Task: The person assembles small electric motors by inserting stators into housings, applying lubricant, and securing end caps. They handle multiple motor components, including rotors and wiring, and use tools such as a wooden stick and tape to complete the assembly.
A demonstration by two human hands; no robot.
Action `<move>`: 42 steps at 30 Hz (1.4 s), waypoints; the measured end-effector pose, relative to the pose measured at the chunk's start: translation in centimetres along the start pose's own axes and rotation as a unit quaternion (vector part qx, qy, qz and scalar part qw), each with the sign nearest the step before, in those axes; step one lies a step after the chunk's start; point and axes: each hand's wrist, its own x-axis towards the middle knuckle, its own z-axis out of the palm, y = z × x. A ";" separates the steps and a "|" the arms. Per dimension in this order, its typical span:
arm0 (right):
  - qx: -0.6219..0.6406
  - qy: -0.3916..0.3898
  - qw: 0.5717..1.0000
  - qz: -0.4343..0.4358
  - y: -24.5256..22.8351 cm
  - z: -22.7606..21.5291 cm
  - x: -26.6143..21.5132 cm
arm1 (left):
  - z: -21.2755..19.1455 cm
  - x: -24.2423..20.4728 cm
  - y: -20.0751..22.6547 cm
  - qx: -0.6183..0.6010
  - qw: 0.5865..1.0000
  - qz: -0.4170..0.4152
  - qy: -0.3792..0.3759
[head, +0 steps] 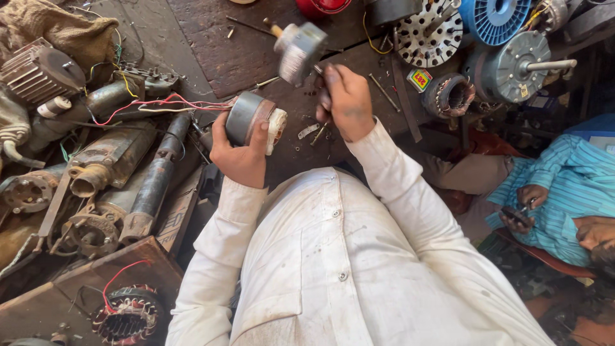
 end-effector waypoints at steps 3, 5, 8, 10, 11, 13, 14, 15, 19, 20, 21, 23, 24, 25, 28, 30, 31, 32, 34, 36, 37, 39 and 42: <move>0.015 -0.054 0.993 -0.101 -0.2 -2.5 -2.8 | 0.1 0.3 -0.7 -0.042 0.999 -0.017 0.021; -0.044 -0.028 0.986 -0.155 -0.4 -3.9 -4.9 | 0.4 1.2 -1.1 -0.123 0.990 -0.061 0.043; -0.201 0.006 0.951 -0.233 -1.2 -5.2 -7.9 | 0.7 2.9 -1.5 -0.239 0.958 -0.139 0.078; -0.291 -0.002 0.916 -0.276 -1.9 -5.5 -8.4 | 0.7 3.3 -1.6 -0.254 0.951 -0.151 0.088; -0.318 -0.016 0.902 -0.292 -2.1 -5.6 -8.5 | 0.8 3.2 -1.5 -0.248 0.955 -0.139 0.090; -0.372 -0.032 0.863 -0.339 -2.3 -5.5 -8.6 | 1.2 2.9 -1.3 -0.238 0.960 -0.113 0.092; -0.398 -0.035 0.839 -0.369 -2.3 -5.2 -8.3 | 1.3 2.6 -1.1 -0.197 0.971 -0.096 0.099; -0.424 -0.036 0.813 -0.397 -2.2 -4.9 -8.1 | 1.5 2.3 -1.0 -0.157 0.979 -0.081 0.106; -0.401 -0.074 0.830 -0.381 -1.9 -3.7 -6.9 | 2.0 1.1 -0.4 -0.041 0.992 -0.008 0.121; -0.397 -0.081 0.835 -0.372 -1.9 -3.4 -6.6 | 2.1 1.0 -0.3 -0.039 0.991 -0.014 0.125; -0.393 -0.089 0.841 -0.362 -1.8 -3.2 -6.4 | 2.2 0.8 -0.2 -0.036 0.991 -0.020 0.130; -0.375 -0.103 0.852 -0.349 -1.8 -2.9 -5.9 | 2.3 0.5 0.0 -0.032 0.990 -0.032 0.137; -0.367 -0.109 0.858 -0.343 -1.8 -2.8 -5.7 | 2.3 0.5 0.2 -0.032 0.989 -0.037 0.138; -0.355 -0.120 0.870 -0.321 -1.9 -2.8 -5.5 | 2.4 0.5 0.3 -0.032 0.989 -0.041 0.139; -0.319 -0.149 0.900 -0.258 -2.0 -2.4 -5.1 | 2.7 0.2 0.6 -0.040 0.989 -0.032 0.136; -0.301 -0.164 0.914 -0.219 -1.9 -2.3 -5.0 | 2.7 0.3 0.5 -0.035 0.988 -0.045 0.146; -0.292 -0.168 0.919 -0.205 -1.9 -2.2 -5.0 | 2.8 0.4 0.5 -0.033 0.987 -0.051 0.151; -0.283 -0.172 0.924 -0.191 -1.8 -2.1 -4.9 | 2.8 0.4 0.4 -0.034 0.986 -0.051 0.154; -0.271 -0.178 0.931 -0.167 -1.7 -1.8 -4.7 | 2.8 0.6 0.4 -0.034 0.985 -0.049 0.160; -0.263 -0.183 0.936 -0.142 -1.4 -1.6 -4.7 | 2.6 0.6 0.4 -0.044 0.986 -0.044 0.152; -0.254 -0.185 0.941 -0.130 -1.3 -1.5 -4.7 | 2.5 0.5 0.5 -0.048 0.987 -0.043 0.148; -0.234 -0.188 0.948 -0.104 -1.0 -1.3 -4.3 | 2.6 0.4 0.5 -0.042 0.987 -0.054 0.145; -0.192 -0.209 0.957 -0.061 -0.6 -1.2 -4.1 | 2.6 0.4 0.5 -0.032 0.988 -0.052 0.145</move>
